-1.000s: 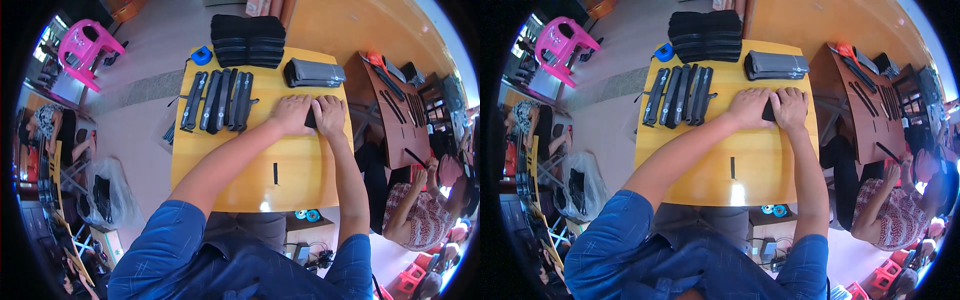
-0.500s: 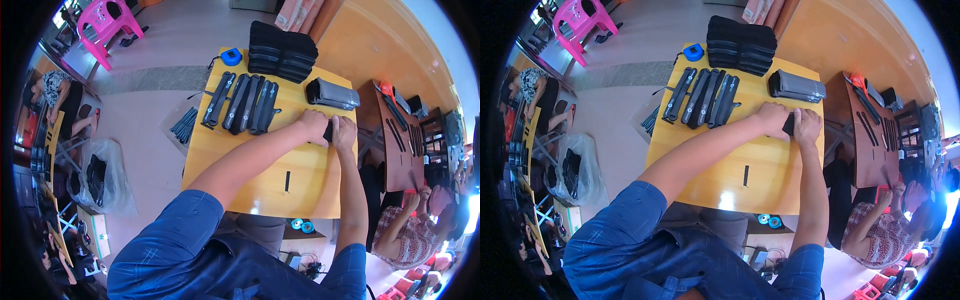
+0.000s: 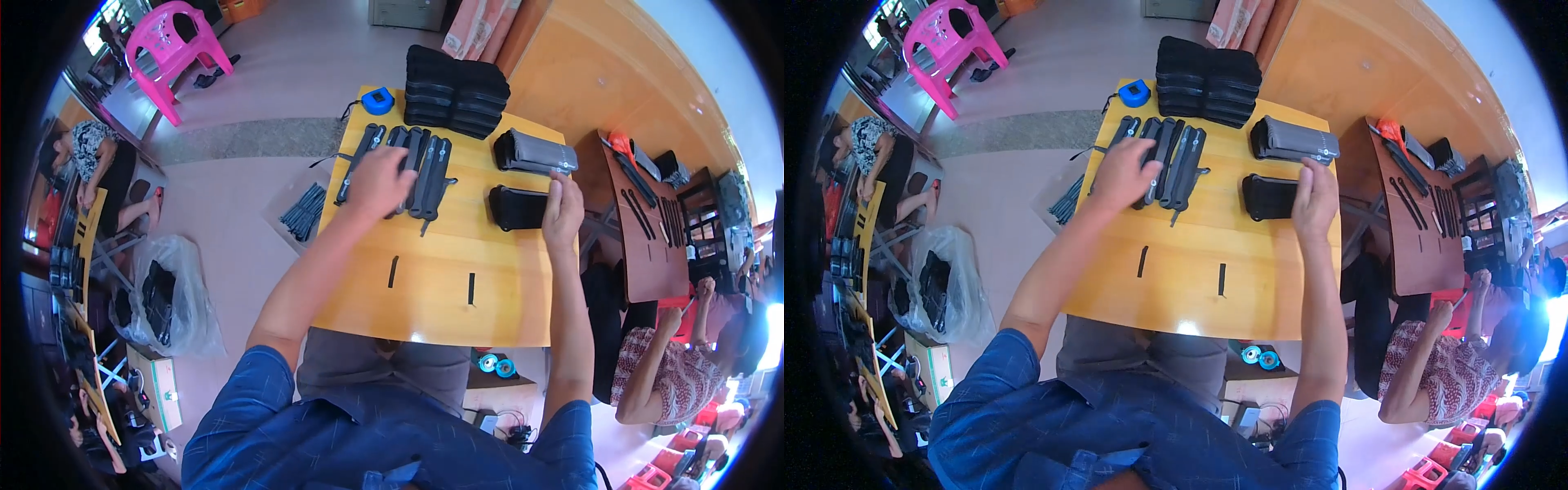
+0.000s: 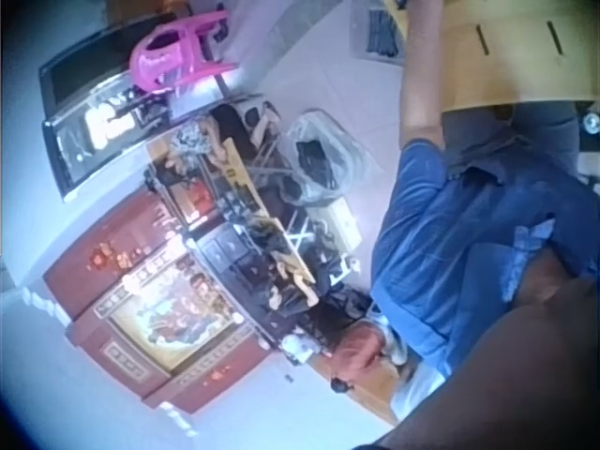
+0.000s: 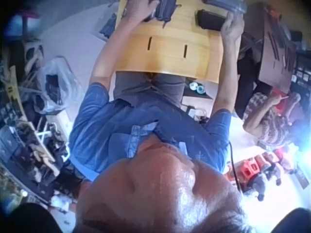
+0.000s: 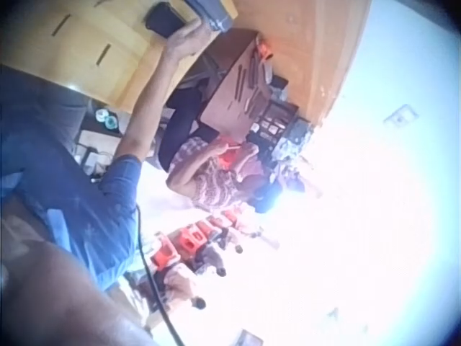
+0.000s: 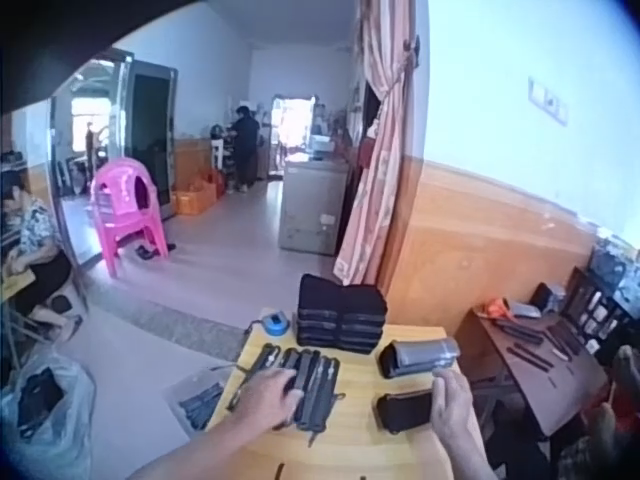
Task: Assembling and measuring black textile straps with plastic buckles at a workshop table.
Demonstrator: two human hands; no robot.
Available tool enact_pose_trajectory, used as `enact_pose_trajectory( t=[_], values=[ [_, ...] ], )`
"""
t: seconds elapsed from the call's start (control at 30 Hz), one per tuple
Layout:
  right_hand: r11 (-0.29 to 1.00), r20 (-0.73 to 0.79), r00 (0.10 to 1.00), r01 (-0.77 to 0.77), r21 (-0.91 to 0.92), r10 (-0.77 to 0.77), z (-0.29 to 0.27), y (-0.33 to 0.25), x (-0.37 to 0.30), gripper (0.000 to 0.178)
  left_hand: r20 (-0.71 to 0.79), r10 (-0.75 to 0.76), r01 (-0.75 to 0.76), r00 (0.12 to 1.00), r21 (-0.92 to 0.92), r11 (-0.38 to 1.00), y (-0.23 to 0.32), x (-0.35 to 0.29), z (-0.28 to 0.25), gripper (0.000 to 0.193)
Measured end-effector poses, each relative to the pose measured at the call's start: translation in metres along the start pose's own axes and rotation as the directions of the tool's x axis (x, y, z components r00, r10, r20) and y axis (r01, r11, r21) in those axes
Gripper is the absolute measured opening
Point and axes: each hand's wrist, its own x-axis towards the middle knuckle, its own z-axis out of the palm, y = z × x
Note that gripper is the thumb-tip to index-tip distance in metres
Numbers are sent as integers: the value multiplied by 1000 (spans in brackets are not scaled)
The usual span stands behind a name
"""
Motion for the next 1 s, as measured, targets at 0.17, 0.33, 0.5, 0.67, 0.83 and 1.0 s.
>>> enact_pose_trajectory(
  t=[0.17, 0.33, 0.5, 0.67, 0.83, 1.0],
  values=[
    [970, 150, 986, 32, 240, -70, 20, -84, -26, 12, 128, -351, 303, 927, 294, 907, -67, 2, -38, 42],
    [922, 301, 952, -58, 383, -65, 66, -128, -52, 20, 240, -441, 348, 865, 347, 871, -77, 7, -38, 42],
    [938, 395, 902, 33, 344, -177, 98, -162, -48, 30, 296, -521, 442, 801, 295, 847, -78, 10, -30, 42],
    [952, 398, 888, 122, 281, -231, 135, -181, -43, 35, 276, -548, 484, 790, 270, 832, -85, 11, -22, 42],
    [940, 257, 966, -82, 330, -5, 149, -163, -51, 38, 66, -336, 328, 940, 103, 939, -59, 1, -28, 52],
    [811, 321, 845, -515, 278, 427, 158, -131, -51, 42, 126, -74, 78, 989, -27, 997, -38, -14, -3, 75]
  ],
)
